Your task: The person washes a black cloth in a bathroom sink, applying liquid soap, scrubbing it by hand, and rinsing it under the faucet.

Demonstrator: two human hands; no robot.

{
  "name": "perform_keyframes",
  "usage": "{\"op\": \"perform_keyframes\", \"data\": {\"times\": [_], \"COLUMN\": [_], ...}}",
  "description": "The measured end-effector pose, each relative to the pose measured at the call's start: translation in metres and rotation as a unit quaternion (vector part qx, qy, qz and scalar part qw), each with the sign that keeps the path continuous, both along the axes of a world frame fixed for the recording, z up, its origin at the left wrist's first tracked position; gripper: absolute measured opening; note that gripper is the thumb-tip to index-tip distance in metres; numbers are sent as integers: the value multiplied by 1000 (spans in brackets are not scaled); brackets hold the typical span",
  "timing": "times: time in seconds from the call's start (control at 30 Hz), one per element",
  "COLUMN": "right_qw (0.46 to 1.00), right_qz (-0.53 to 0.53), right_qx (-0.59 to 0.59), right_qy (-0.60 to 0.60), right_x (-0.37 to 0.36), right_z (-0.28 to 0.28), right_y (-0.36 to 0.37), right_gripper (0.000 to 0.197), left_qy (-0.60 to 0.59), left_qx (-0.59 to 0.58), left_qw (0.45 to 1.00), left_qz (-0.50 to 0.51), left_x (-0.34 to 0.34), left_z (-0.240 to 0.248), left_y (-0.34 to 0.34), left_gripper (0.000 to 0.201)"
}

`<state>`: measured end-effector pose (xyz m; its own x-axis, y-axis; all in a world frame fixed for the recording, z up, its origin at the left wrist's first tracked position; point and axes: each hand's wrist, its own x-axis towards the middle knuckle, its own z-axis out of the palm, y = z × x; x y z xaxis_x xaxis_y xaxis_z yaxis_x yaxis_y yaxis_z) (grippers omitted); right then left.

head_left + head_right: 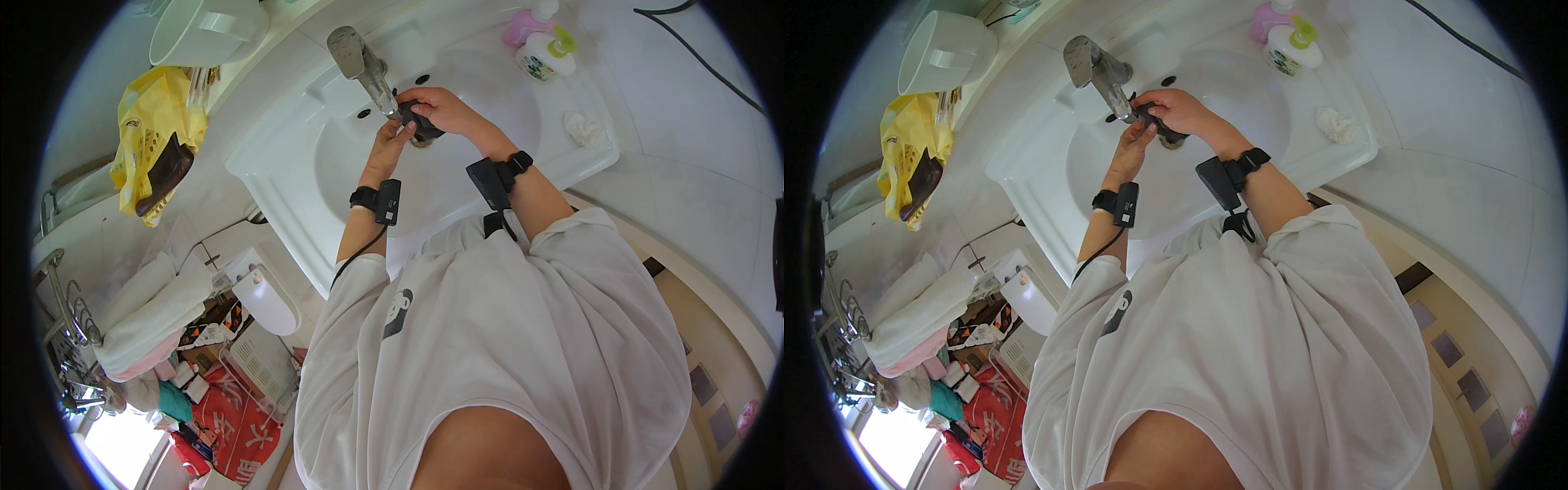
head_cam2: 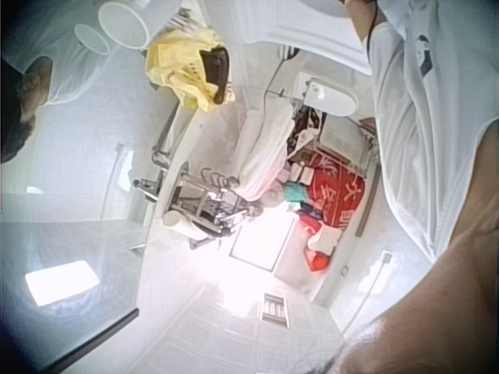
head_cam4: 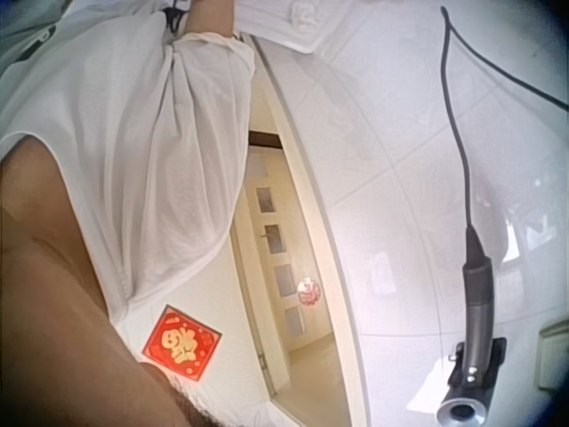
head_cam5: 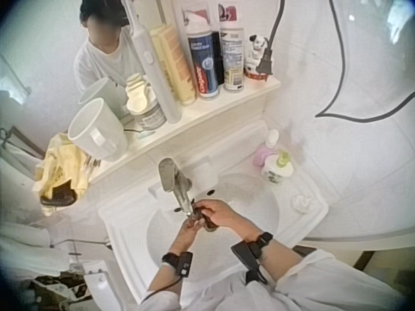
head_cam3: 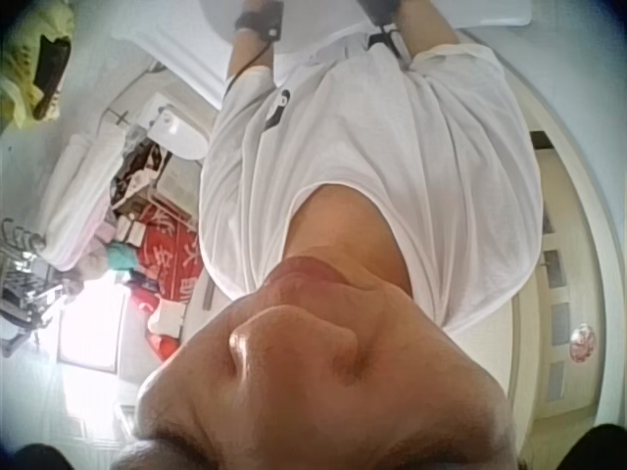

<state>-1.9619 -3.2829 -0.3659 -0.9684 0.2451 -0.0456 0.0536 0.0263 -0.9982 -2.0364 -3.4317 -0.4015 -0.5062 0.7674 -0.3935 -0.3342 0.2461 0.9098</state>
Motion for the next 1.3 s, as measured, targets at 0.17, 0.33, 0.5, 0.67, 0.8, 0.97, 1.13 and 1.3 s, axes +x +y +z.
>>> {"op": "perform_keyframes", "data": {"times": [0.17, 0.33, 0.5, 0.67, 0.8, 0.97, 1.13, 1.3], "right_qw": [989, 989, 976, 930, 936, 966, 959, 948], "right_qz": [-57, -100, -186, -118, -89, -157, -205, -186], "right_qx": [132, 103, -75, -198, -235, -58, -3, 157], "right_qy": [-45, -28, -88, -287, -247, -195, -195, -205], "right_x": [4, 9, 6, 20, 25, 16, 15, 21], "right_z": [8, 0, 0, -11, -19, -23, -33, -34], "right_y": [8, 8, 5, 4, 8, 14, 20, 35], "right_gripper": [33, 34, 36, 54, 48, 39, 42, 41], "left_qy": [-35, -156, -253, -301, -285, -255, -236, 29], "left_qx": [28, 92, 118, 180, 164, 122, 88, -145], "left_qw": [999, 983, 956, 935, 942, 950, 949, 968], "left_qz": [21, 42, 87, 52, 63, 134, 189, 205], "left_x": [-10, -5, -4, -8, -4, -4, -13, -16], "left_z": [0, 19, 19, 16, 12, -1, -9, -2], "left_y": [-5, 1, 0, -1, 3, 0, -12, -17], "left_gripper": [27, 33, 36, 37, 35, 30, 25, 33]}}
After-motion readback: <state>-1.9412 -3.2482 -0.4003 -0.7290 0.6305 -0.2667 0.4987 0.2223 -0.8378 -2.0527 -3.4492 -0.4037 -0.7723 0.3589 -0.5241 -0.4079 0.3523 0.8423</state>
